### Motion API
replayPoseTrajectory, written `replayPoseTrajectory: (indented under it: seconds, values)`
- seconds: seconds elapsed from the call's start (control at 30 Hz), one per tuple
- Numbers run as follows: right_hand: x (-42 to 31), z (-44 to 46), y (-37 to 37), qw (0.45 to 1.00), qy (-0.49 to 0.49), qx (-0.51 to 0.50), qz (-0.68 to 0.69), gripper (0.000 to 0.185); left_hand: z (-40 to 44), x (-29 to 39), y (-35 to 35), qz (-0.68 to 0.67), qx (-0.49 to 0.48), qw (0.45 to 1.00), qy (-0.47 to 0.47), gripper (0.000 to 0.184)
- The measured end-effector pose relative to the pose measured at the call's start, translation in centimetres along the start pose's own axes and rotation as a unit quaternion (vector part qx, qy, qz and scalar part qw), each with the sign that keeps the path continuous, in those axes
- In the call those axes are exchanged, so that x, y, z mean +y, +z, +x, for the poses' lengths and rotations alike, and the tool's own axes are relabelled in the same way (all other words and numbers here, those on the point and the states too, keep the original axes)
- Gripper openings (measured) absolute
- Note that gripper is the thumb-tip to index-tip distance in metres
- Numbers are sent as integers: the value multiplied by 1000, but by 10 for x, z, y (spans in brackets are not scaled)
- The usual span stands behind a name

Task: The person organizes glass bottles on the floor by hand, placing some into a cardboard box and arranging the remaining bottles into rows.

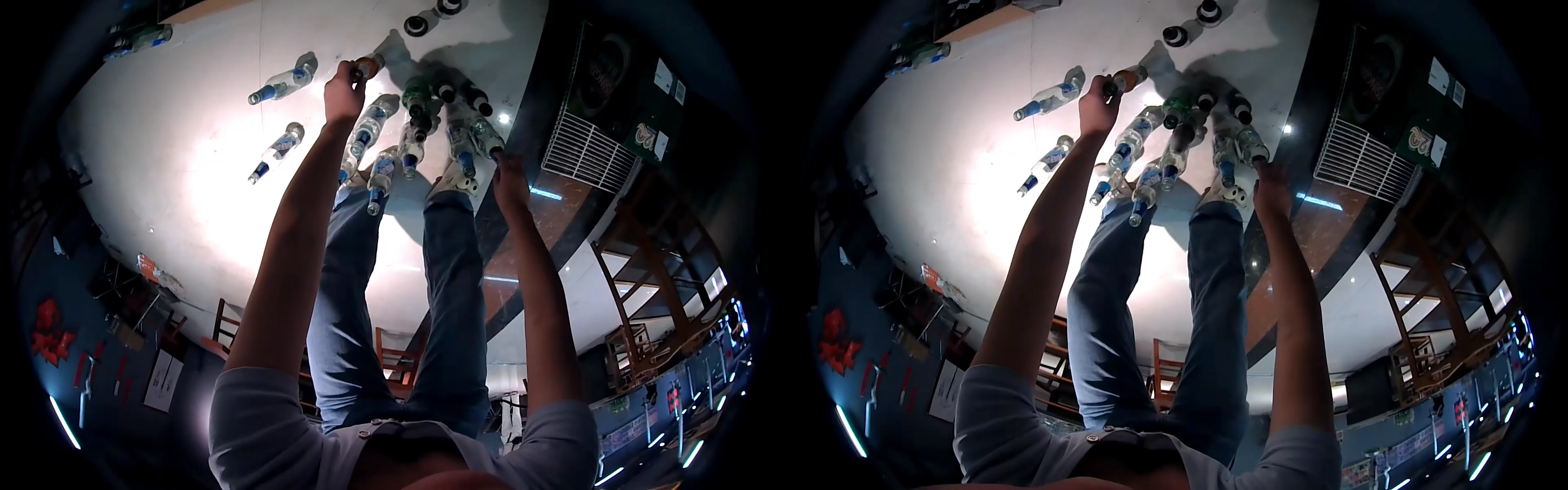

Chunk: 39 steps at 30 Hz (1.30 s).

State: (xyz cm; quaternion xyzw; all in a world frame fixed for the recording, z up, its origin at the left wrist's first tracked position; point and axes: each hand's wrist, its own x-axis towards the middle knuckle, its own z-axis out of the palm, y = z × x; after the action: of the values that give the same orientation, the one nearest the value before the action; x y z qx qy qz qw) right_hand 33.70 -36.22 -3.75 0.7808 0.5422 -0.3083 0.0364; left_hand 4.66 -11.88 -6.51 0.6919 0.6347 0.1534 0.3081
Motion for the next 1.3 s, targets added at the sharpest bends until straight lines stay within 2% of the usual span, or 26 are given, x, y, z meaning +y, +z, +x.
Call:
replayPoseTrajectory:
  seconds: [0.07, 0.2, 0.27, 0.37, 0.7, 0.97, 1.03, 1.1, 1.2, 1.3]
  values:
    - [2, 3, -1, 999, 12, -21, 32, 35, 4, -4, 2, -1, -1, 1000, 1, 28]
    - [2, 11, 1, 1000, -16, 8, 8, 28, 14, -15, 3, 6, -11, 1000, 2, 30]
    - [1, 9, 3, 1000, 5, 3, 7, 27, 16, -19, 1, 18, -12, 1000, 6, 29]
    - [-3, 9, 2, 999, 8, 27, 36, 26, 19, -20, -2, 16, -14, 1000, 4, 27]
    - [-5, 12, 18, 996, 0, 87, 13, 30, 17, -35, 6, 29, -29, 999, 24, 29]
    - [-13, 9, 5, 999, 20, 21, 14, 36, 7, -52, 20, 43, -28, 999, 15, 27]
    - [-11, 7, 8, 984, -34, 132, -111, 35, 5, -56, 24, 29, -26, 999, 23, 26]
    - [-29, 6, -3, 987, -31, 146, -62, 33, 5, -53, 24, 12, -17, 1000, 16, 25]
    - [-54, 7, -12, 966, -118, 228, 29, 28, 6, -49, 22, 22, -10, 1000, -5, 29]
    - [-87, 8, -16, 960, -159, 222, 66, 27, 6, -46, 20, -9, -21, 1000, -14, 32]
